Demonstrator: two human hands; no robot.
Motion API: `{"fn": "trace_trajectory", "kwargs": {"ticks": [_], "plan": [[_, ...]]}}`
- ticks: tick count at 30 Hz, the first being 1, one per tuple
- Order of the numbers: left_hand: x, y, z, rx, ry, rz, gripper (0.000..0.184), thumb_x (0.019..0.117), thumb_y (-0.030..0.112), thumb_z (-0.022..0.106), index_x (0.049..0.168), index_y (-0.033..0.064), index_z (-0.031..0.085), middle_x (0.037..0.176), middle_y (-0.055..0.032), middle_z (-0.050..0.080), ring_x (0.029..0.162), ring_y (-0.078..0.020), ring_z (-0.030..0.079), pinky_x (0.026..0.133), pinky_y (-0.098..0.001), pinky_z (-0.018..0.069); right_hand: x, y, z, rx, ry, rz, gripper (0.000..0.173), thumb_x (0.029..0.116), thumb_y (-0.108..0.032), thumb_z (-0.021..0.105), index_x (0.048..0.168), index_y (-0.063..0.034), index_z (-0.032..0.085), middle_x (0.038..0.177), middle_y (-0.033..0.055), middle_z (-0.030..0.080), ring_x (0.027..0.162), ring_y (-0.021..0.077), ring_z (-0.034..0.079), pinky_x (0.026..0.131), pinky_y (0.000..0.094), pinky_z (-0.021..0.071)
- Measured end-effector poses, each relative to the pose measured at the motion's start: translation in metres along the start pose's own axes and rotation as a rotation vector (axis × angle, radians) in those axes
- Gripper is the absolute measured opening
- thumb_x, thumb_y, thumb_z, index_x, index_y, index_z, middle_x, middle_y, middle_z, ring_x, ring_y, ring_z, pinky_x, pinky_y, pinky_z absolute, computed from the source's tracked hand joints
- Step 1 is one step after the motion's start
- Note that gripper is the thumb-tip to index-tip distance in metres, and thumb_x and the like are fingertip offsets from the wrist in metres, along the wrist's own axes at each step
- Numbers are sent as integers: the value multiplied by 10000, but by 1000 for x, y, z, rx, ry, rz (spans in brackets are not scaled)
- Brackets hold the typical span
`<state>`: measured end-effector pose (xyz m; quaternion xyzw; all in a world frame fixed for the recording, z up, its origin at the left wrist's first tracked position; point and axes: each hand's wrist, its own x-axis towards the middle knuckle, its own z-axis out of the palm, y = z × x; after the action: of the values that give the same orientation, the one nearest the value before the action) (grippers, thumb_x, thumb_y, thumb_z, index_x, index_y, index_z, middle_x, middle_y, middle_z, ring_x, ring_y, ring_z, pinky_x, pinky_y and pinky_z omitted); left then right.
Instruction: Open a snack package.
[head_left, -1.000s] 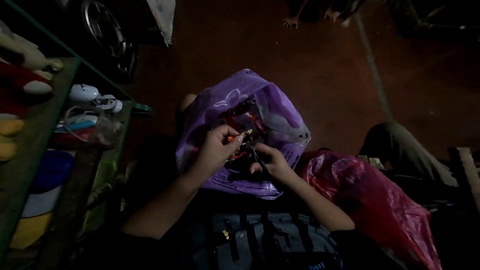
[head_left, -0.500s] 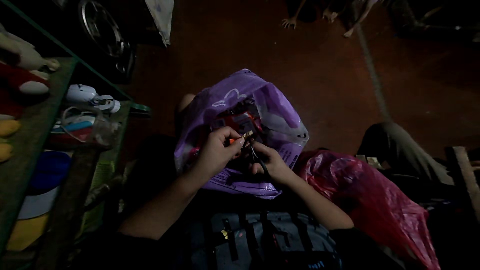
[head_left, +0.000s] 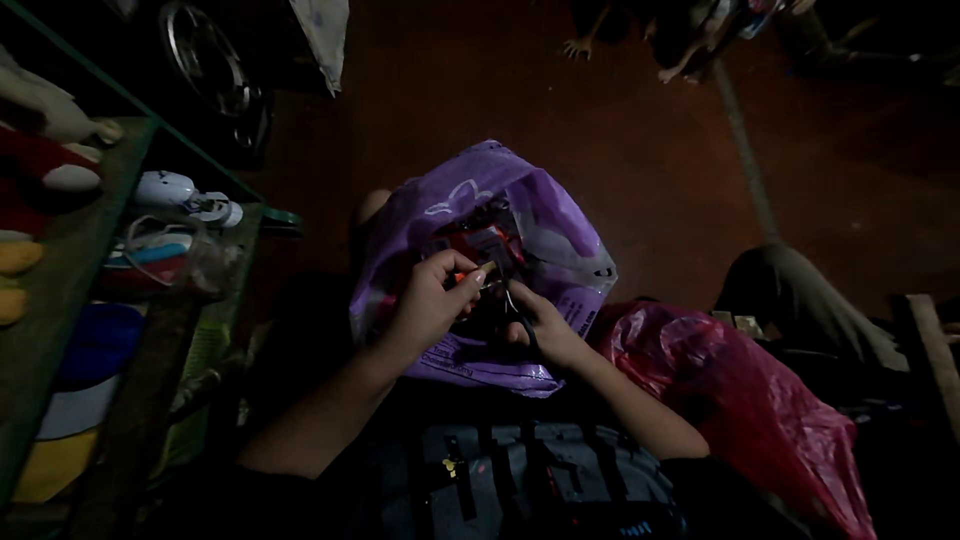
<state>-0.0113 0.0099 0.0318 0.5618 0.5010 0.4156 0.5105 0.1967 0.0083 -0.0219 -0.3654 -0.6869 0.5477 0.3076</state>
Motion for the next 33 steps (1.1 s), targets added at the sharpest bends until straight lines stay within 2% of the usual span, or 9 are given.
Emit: {"fn": "trace_trajectory", "kwargs": {"ticks": [5, 10, 16, 21, 26, 30, 33], "plan": [[0, -4, 3, -80, 20, 27, 15, 993, 62, 643, 996, 48, 648, 750, 1, 658, 594, -52, 618, 576, -185, 550, 0, -2, -2, -52, -99, -101, 867, 845, -811, 519, 1182, -18, 617, 1040, 24, 662, 947, 32, 614, 823, 251, 538], [-1, -7, 8, -67, -10, 2, 47, 996, 85, 650, 1019, 44, 649, 787, -12, 670, 623, -63, 630, 589, -198, 553, 1, -4, 0, -68, -86, -118, 805, 874, -773, 524, 1172, -32, 629, 1010, 6, 663, 931, 19, 615, 822, 245, 540], [-2, -7, 10, -66, 12, -19, 113, 991, 54, 647, 1089, 48, 593, 797, -20, 676, 612, -65, 633, 581, -198, 551, 0, -3, 2, -1, -38, -101, 705, 880, -705, 599, 1109, -40, 647, 955, -40, 661, 847, -20, 607, 749, 197, 531], [-1, -2, 7, -31, 21, -10, 89, 988, 58, 651, 1055, 43, 596, 793, -8, 667, 605, -47, 623, 576, -184, 542, -1, -1, 2, 31, -12, -78, 647, 858, -662, 667, 1057, -47, 673, 899, -67, 652, 794, -45, 586, 706, 172, 512], [0, 3, 2, -10, 3, -14, 52, 985, 53, 655, 1020, 48, 617, 753, 8, 668, 572, -31, 611, 545, -165, 528, -1, -3, 3, 67, 26, -54, 520, 836, -560, 754, 971, -63, 687, 845, -94, 639, 742, -67, 560, 668, 146, 484], [-1, 1, -1, -33, -57, -37, 58, 974, 34, 660, 1011, 42, 616, 740, 3, 661, 568, -31, 602, 546, -167, 522, -2, -4, 2, 74, -24, 0, 638, 824, -651, 715, 1069, -63, 670, 920, -72, 661, 805, -41, 598, 711, 170, 517], [0, -4, -1, -37, -115, -29, 46, 967, 24, 656, 986, 40, 617, 741, 5, 665, 578, -34, 607, 561, -172, 529, -2, -3, 2, 79, -10, -12, 661, 811, -670, 714, 1063, -59, 677, 921, -71, 665, 807, -42, 598, 713, 168, 516]]}}
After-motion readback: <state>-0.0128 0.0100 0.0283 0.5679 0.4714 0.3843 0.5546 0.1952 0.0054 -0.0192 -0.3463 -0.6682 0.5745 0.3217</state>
